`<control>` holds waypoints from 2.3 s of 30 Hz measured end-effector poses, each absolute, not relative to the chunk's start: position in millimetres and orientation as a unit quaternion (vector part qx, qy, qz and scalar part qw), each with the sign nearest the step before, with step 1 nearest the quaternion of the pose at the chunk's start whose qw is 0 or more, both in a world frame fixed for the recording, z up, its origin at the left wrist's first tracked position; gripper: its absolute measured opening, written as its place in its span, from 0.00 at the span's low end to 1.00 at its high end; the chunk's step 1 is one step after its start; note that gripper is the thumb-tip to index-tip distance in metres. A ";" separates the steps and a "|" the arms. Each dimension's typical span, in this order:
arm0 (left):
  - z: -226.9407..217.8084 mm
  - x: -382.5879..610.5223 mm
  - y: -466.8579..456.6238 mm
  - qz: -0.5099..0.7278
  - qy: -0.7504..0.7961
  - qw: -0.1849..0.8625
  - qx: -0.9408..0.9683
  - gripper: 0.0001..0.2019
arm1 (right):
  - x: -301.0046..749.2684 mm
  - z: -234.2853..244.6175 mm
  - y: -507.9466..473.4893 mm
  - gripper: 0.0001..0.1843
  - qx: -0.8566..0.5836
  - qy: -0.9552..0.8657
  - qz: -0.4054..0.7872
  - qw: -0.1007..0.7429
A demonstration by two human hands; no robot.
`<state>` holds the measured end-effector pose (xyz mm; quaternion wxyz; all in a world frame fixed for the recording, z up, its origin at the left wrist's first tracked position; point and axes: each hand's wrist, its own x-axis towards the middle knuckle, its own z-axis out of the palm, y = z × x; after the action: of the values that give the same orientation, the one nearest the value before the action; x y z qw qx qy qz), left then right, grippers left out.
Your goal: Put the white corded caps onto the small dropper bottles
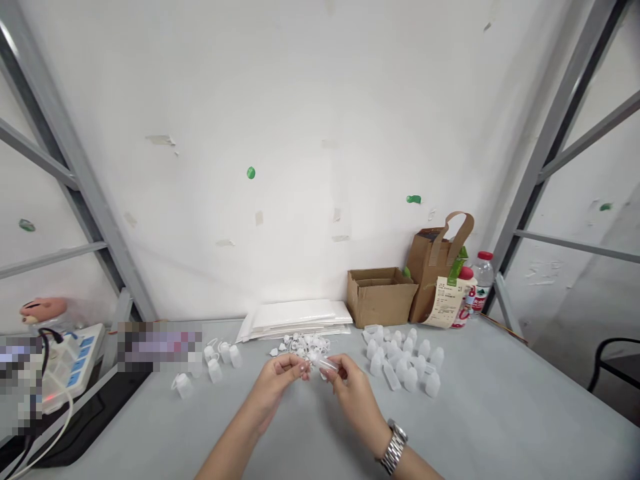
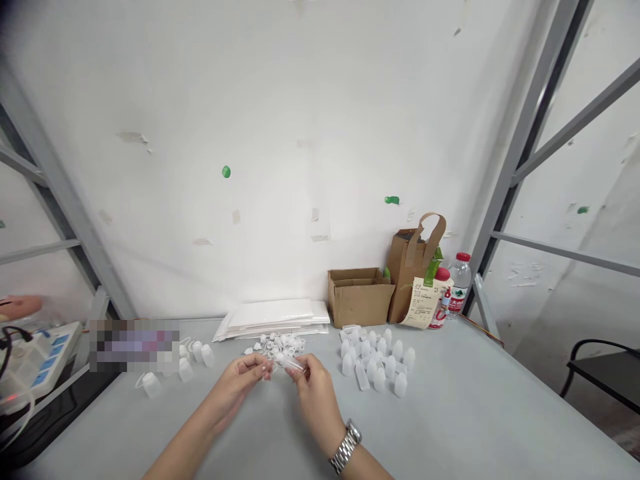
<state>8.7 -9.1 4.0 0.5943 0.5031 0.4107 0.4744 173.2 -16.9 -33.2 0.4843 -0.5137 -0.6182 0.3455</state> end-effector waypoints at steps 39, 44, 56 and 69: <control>-18.2 8.9 6.2 0.562 0.417 0.686 0.198 0.07 | 167.0 -25.2 -34.3 0.16 -0.534 -0.691 0.277 0.402; -16.6 9.5 3.8 0.566 0.431 0.676 0.189 0.07 | 167.8 -23.1 -35.2 0.19 -0.535 -0.701 0.262 0.393; -10.2 11.5 1.5 0.593 0.460 0.626 0.210 0.08 | 165.9 -21.3 -37.4 0.19 -0.537 -0.703 0.258 0.388; -20.9 7.4 8.5 0.621 0.429 0.620 0.215 0.06 | 182.7 -22.6 -20.5 0.17 -0.551 -0.670 0.221 0.445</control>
<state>7.4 8.5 -20.9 0.6199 0.2148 0.4288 0.6211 182.7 -20.5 -22.6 0.4451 -0.5514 -0.6700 0.2214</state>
